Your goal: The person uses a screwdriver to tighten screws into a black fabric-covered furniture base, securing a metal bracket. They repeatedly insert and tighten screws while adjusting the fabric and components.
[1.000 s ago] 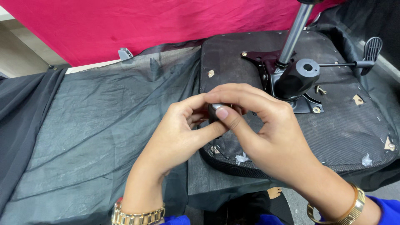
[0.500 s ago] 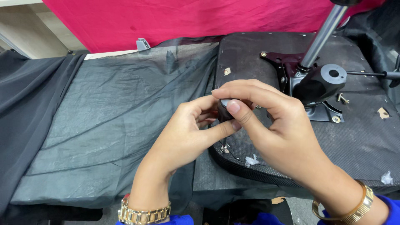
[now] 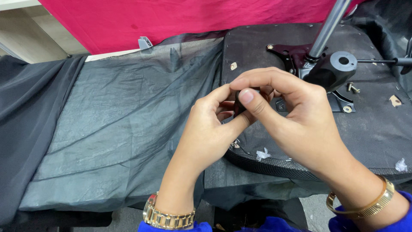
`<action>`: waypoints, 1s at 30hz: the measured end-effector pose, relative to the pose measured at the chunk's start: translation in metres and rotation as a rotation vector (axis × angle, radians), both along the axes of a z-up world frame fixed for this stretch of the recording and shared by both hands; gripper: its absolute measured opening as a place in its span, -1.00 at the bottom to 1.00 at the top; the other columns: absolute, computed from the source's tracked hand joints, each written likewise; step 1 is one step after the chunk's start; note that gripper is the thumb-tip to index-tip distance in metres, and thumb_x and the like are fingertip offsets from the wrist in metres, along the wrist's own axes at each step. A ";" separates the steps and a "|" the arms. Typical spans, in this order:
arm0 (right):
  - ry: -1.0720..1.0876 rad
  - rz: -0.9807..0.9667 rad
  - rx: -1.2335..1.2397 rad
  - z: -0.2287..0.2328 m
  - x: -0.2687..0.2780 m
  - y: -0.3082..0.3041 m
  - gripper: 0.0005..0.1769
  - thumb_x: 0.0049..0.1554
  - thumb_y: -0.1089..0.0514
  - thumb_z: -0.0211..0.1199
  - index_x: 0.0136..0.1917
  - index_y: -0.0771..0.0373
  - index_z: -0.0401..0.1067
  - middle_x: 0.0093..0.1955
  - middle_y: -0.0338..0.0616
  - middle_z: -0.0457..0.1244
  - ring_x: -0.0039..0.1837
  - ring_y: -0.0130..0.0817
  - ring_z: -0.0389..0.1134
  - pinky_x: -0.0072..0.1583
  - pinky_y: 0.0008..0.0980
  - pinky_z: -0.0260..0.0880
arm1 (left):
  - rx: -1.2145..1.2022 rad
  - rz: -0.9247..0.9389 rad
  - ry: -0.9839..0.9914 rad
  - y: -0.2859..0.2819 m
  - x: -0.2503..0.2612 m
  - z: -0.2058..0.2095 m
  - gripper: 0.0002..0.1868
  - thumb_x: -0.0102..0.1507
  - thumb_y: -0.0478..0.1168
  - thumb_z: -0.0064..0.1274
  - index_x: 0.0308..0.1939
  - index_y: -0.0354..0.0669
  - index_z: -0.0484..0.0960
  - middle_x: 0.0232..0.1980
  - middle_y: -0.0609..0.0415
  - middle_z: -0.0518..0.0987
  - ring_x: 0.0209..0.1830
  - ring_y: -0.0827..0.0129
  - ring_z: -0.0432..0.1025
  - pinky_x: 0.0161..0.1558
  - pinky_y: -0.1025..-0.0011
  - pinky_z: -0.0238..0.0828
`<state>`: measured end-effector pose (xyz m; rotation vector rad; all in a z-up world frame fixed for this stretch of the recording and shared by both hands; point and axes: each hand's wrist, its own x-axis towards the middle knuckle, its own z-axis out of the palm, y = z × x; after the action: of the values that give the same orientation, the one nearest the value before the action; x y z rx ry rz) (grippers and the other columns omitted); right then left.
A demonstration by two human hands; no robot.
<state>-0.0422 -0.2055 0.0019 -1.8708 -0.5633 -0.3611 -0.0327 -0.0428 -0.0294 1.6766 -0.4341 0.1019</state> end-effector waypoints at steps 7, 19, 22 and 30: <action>-0.083 -0.004 -0.015 -0.003 -0.002 0.000 -0.81 0.22 0.23 0.33 0.10 0.32 0.57 0.14 -0.12 0.34 0.05 -0.50 0.30 0.05 -0.51 0.33 | -0.131 -0.072 -0.005 -0.003 -0.004 -0.002 -0.62 0.25 -0.26 0.21 0.13 -0.26 0.60 -0.08 0.16 0.67 -0.07 0.53 0.56 0.00 0.48 0.54; -0.088 0.105 -0.013 -0.005 0.020 -0.001 -0.83 0.16 0.23 0.39 0.01 0.37 0.58 0.11 -0.04 0.30 0.01 -0.42 0.26 0.02 -0.50 0.31 | -0.097 -0.191 0.170 0.017 0.009 0.008 -0.55 0.21 -0.27 0.22 0.17 -0.29 0.62 -0.09 0.12 0.68 -0.09 0.48 0.56 0.00 0.46 0.54; -0.076 0.177 -0.018 -0.004 0.027 -0.005 -0.83 0.20 0.25 0.34 0.05 0.35 0.58 0.09 -0.08 0.36 0.05 -0.41 0.35 0.07 -0.50 0.39 | -0.047 -0.175 0.170 0.023 0.011 0.010 -0.60 0.24 -0.23 0.25 0.12 -0.36 0.68 -0.03 0.10 0.70 -0.03 0.46 0.57 0.05 0.45 0.53; -0.106 0.315 0.001 -0.004 0.048 -0.007 -0.85 0.23 0.26 0.28 0.07 0.33 0.54 0.13 -0.13 0.39 0.14 -0.43 0.39 0.18 -0.50 0.40 | -0.134 -0.149 0.270 0.029 0.021 0.009 -0.50 0.16 -0.22 0.32 0.13 -0.37 0.62 0.01 0.03 0.68 0.02 0.42 0.57 0.07 0.40 0.58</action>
<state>0.0059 -0.2129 -0.0016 -1.7342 -0.9149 -0.2515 -0.0119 -0.0142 -0.0203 1.4956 -0.3383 -0.1991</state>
